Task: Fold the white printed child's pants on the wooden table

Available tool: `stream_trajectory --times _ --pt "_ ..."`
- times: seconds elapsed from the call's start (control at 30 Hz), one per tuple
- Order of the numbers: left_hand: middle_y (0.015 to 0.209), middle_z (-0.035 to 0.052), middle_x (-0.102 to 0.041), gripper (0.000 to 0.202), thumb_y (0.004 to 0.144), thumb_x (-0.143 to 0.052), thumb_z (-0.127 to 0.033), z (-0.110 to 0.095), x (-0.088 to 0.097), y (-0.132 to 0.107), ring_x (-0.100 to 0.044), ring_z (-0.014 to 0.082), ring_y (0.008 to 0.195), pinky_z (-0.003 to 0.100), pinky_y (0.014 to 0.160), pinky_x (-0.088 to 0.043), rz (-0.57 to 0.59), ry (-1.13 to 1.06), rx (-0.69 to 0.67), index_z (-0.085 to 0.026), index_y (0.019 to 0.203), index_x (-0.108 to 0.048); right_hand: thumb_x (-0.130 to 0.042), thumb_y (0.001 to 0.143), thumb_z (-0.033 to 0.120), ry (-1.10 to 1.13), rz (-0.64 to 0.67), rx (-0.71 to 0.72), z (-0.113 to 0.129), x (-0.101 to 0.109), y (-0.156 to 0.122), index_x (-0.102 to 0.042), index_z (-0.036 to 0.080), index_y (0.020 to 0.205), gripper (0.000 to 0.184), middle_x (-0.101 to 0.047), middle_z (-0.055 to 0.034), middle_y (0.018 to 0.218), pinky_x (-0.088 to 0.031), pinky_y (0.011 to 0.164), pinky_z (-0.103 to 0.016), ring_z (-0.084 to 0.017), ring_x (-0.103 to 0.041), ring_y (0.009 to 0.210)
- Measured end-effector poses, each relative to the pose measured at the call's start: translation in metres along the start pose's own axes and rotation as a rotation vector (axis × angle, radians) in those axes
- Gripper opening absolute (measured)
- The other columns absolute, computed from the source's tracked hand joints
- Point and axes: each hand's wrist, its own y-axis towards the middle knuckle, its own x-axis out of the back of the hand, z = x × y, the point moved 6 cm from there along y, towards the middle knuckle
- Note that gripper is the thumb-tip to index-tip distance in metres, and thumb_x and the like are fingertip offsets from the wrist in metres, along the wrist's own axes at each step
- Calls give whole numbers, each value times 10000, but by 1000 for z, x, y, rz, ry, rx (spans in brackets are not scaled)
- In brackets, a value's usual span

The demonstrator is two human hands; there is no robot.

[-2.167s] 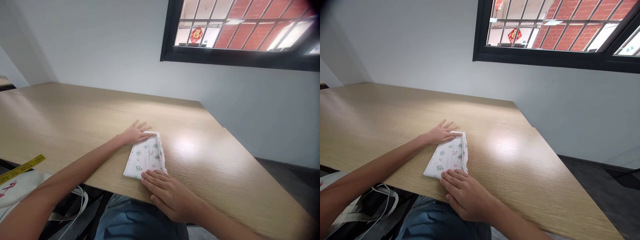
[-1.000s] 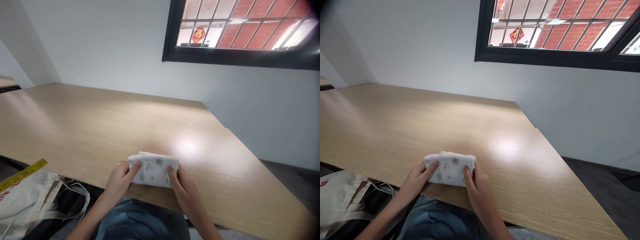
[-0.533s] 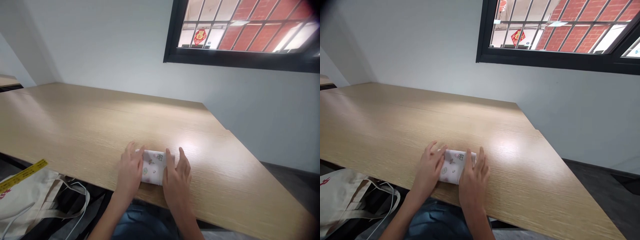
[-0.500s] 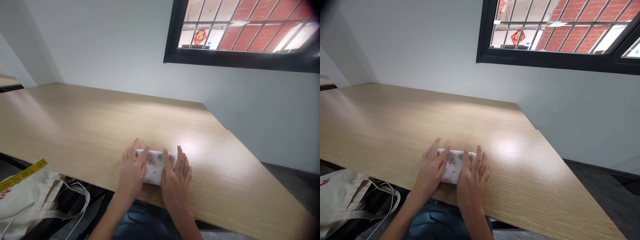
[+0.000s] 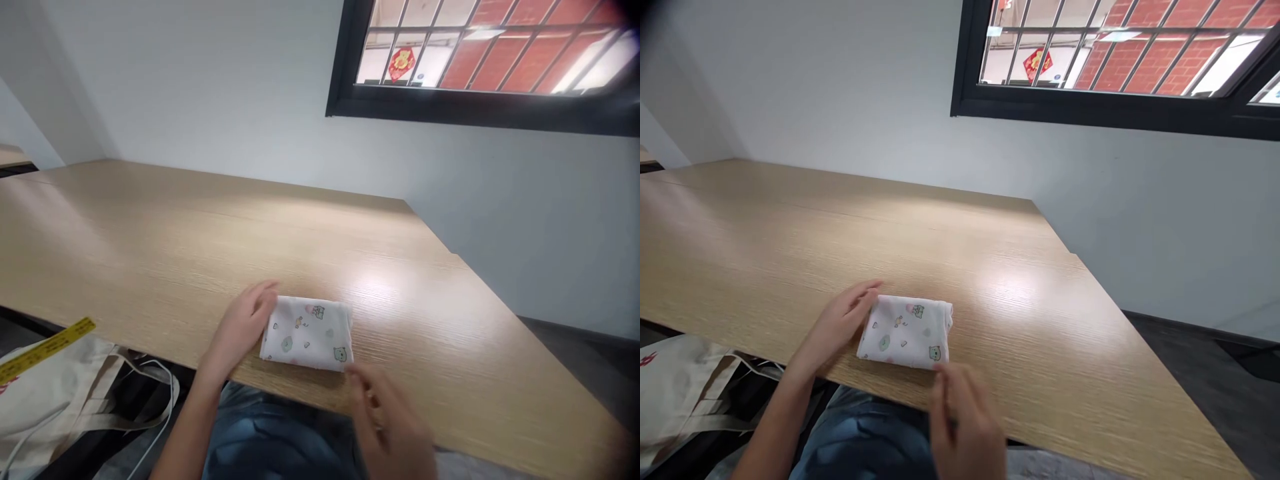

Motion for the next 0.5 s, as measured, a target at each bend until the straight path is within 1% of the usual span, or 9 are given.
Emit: stream_trajectory --times 0.07,0.1,0.13,0.2,0.27,0.37,0.43,0.5 --pt "1154 59 -596 414 841 -420 -438 -8 -18 7 -552 222 1029 327 877 -425 179 -149 6 -174 1109 -591 -439 840 164 79 62 127 20 -18 -7 -573 207 913 159 -628 -67 874 -518 719 -299 -190 -595 829" --pt "1099 61 -622 406 837 -427 -437 -9 -24 8 -576 221 972 315 821 -448 243 -196 21 -167 1082 -605 -446 832 150 97 84 154 25 -26 -8 -568 200 949 177 -623 -71 904 -515 736 -300 -193 -585 858" --pt "1046 62 -639 397 835 -431 -434 -9 -27 8 -588 218 928 303 778 -459 275 -222 30 -159 1056 -613 -448 830 147 100 94 153 27 -33 -8 -561 192 981 194 -614 -79 932 -511 753 -309 -199 -575 884" --pt "956 53 -650 352 834 -444 -411 -8 -25 1 -590 202 875 278 733 -459 264 -233 20 -152 1001 -613 -441 839 166 84 102 89 21 -40 -3 -551 180 1006 200 -595 -95 966 -503 774 -340 -214 -558 916" --pt "901 39 -637 291 829 -461 -388 -5 -22 -14 -582 184 836 264 719 -450 226 -222 28 -156 944 -593 -428 854 210 71 118 -6 9 -44 5 -553 176 970 174 -581 -106 972 -497 775 -367 -226 -553 911" --pt "833 31 -610 246 806 -498 -395 0 -22 -42 -574 174 766 274 696 -448 156 -126 100 -162 862 -552 -421 854 270 72 168 -93 -9 -44 22 -552 169 954 194 -582 -113 955 -484 779 -398 -238 -554 892" --pt "841 37 -604 261 797 -512 -418 2 -25 -56 -578 180 768 290 698 -457 149 -101 157 -167 867 -533 -421 848 287 99 235 -112 -17 -42 34 -556 167 978 223 -592 -109 964 -471 796 -407 -241 -555 905" --pt "900 52 -604 292 793 -517 -439 2 -29 -62 -586 190 829 303 734 -469 163 -167 187 -170 907 -515 -418 853 320 167 328 -158 -25 -38 42 -561 171 997 252 -616 -93 943 -482 766 -384 -227 -576 869"
